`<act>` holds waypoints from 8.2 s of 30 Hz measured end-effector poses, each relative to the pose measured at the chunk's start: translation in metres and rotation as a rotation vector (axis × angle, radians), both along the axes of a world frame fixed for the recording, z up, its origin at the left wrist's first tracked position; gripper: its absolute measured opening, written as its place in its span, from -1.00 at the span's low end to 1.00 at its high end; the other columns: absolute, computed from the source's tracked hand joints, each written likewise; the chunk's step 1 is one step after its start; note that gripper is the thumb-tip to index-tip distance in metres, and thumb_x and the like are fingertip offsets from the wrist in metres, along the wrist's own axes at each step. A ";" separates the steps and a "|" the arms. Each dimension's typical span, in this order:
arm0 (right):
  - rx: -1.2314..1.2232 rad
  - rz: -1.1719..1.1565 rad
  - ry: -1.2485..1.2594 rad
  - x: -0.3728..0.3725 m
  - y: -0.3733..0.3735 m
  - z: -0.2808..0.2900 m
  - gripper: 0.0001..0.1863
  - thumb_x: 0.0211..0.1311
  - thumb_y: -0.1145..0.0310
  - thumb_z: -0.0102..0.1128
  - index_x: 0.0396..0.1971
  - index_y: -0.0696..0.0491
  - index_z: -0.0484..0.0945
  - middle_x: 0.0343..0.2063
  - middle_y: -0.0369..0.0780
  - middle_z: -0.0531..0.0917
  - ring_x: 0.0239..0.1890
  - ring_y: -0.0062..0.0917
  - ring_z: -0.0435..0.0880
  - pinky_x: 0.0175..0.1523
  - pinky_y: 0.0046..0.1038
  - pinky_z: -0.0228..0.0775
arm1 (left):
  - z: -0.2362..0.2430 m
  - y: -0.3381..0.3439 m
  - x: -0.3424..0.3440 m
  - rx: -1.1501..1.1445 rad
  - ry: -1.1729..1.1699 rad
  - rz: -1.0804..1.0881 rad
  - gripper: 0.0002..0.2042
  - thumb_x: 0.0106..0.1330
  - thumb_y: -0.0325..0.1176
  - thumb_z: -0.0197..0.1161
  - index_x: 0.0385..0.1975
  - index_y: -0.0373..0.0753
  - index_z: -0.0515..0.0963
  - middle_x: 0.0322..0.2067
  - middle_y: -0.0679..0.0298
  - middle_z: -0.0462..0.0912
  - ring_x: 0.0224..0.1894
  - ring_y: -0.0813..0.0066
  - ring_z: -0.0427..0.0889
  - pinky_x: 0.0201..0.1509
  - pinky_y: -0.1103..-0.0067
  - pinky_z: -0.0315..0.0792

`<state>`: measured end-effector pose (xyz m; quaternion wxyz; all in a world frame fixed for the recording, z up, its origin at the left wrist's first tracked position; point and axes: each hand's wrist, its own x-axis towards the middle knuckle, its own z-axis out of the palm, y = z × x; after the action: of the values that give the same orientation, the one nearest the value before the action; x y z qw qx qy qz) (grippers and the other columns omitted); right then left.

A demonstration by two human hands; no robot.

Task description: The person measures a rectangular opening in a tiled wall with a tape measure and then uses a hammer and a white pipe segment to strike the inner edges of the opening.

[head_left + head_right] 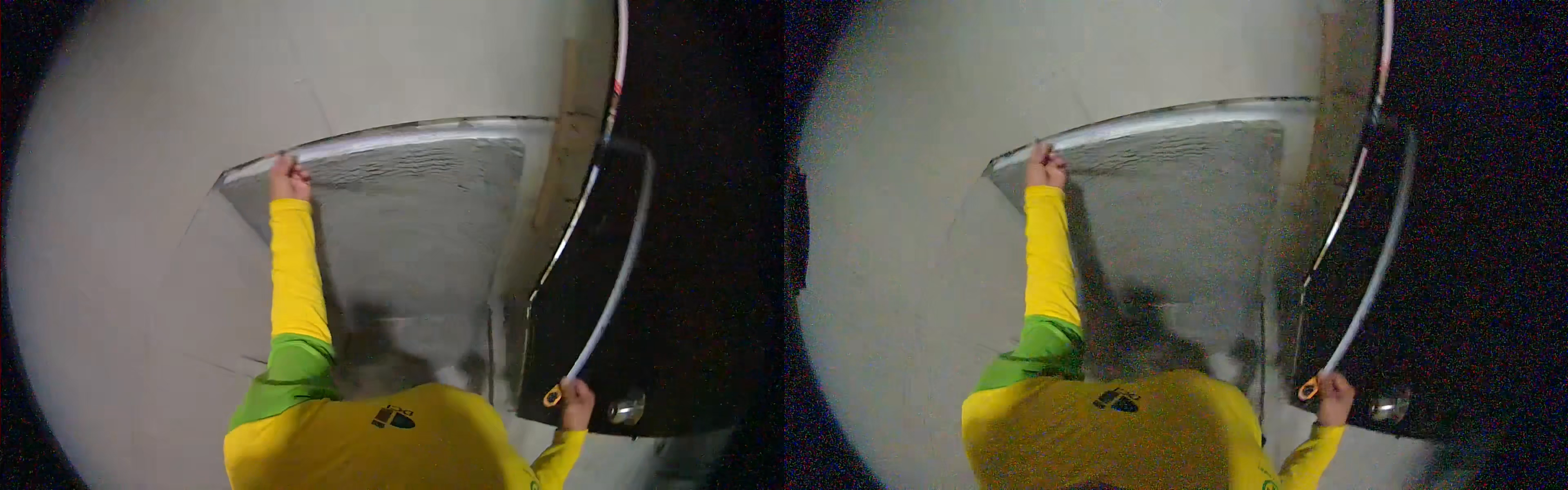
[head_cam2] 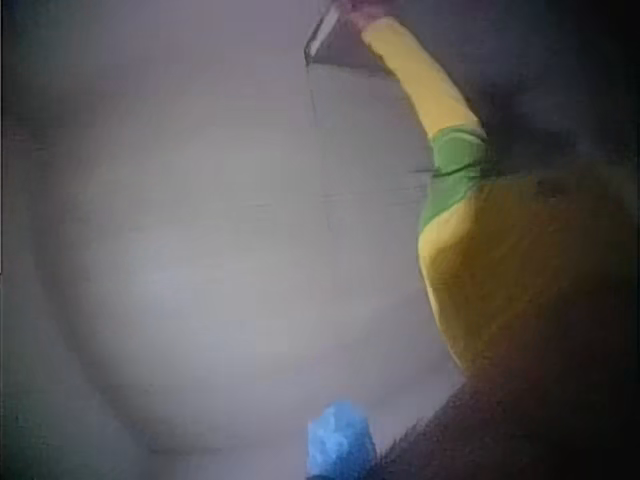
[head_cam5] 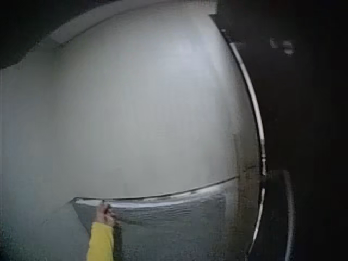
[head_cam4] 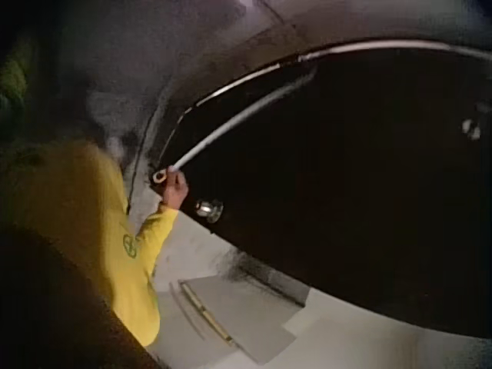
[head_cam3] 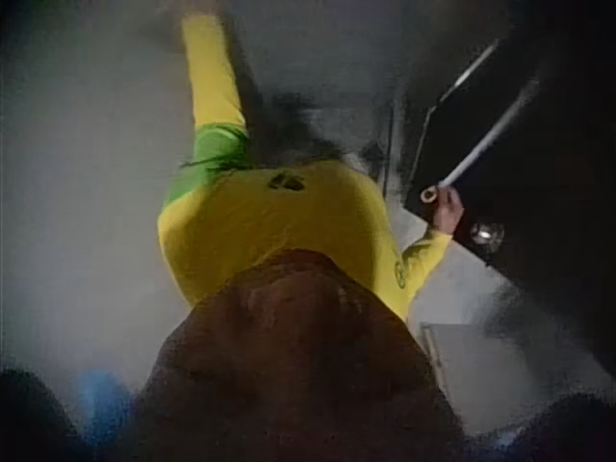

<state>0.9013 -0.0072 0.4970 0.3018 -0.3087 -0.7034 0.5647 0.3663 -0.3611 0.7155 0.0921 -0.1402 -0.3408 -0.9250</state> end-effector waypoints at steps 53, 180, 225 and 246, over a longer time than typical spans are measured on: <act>-0.345 0.130 -0.059 -0.002 0.019 -0.021 -0.87 0.05 0.45 0.12 -0.55 0.20 0.56 -0.63 -0.34 0.54 -0.55 -0.72 0.44 -0.41 -0.64 0.26 | -0.112 0.029 -0.048 -0.445 -0.330 -0.082 -0.84 0.26 -0.30 0.10 -0.50 -0.18 0.34 -0.67 0.40 0.35 -0.73 0.66 0.22 -0.75 0.69 0.11; -0.419 0.178 -0.455 0.124 0.060 -0.139 -0.79 -0.01 0.27 0.24 -0.48 0.12 0.60 -0.55 -0.26 0.63 -0.51 -0.56 0.56 -0.34 -0.54 0.39 | -0.323 -0.016 0.007 -0.493 -0.832 0.247 -0.91 0.27 -0.38 -0.01 -0.47 -0.19 0.30 -0.76 0.32 0.28 -0.80 0.54 0.22 -0.82 0.59 0.14; -0.919 -0.625 -1.017 0.400 -0.181 -0.359 -0.43 0.05 -0.24 -0.10 -0.34 -0.02 0.60 -0.21 -0.10 0.59 -0.10 -0.31 0.53 0.00 -0.32 0.28 | -0.186 0.489 0.467 -0.887 0.824 -0.389 -0.54 0.24 -0.20 0.13 -0.04 -0.46 0.26 -0.12 -0.10 0.36 -0.06 0.11 0.38 0.06 0.39 0.26; -0.448 -0.436 -1.116 0.507 -0.014 -0.487 -0.59 0.21 0.10 -0.07 -0.01 -0.02 0.44 -0.27 -0.17 0.63 -0.18 -0.40 0.56 -0.03 -0.40 0.36 | -0.208 0.716 0.512 -0.897 0.741 0.031 -0.49 0.17 -0.03 0.19 -0.12 -0.38 0.34 -0.16 -0.03 0.43 -0.15 0.21 0.46 -0.03 0.44 0.33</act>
<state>1.4078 -0.0207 0.0103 -0.0737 -0.7480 -0.5405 0.3780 0.8784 0.3550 0.5072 0.1501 -0.4750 -0.6462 -0.5781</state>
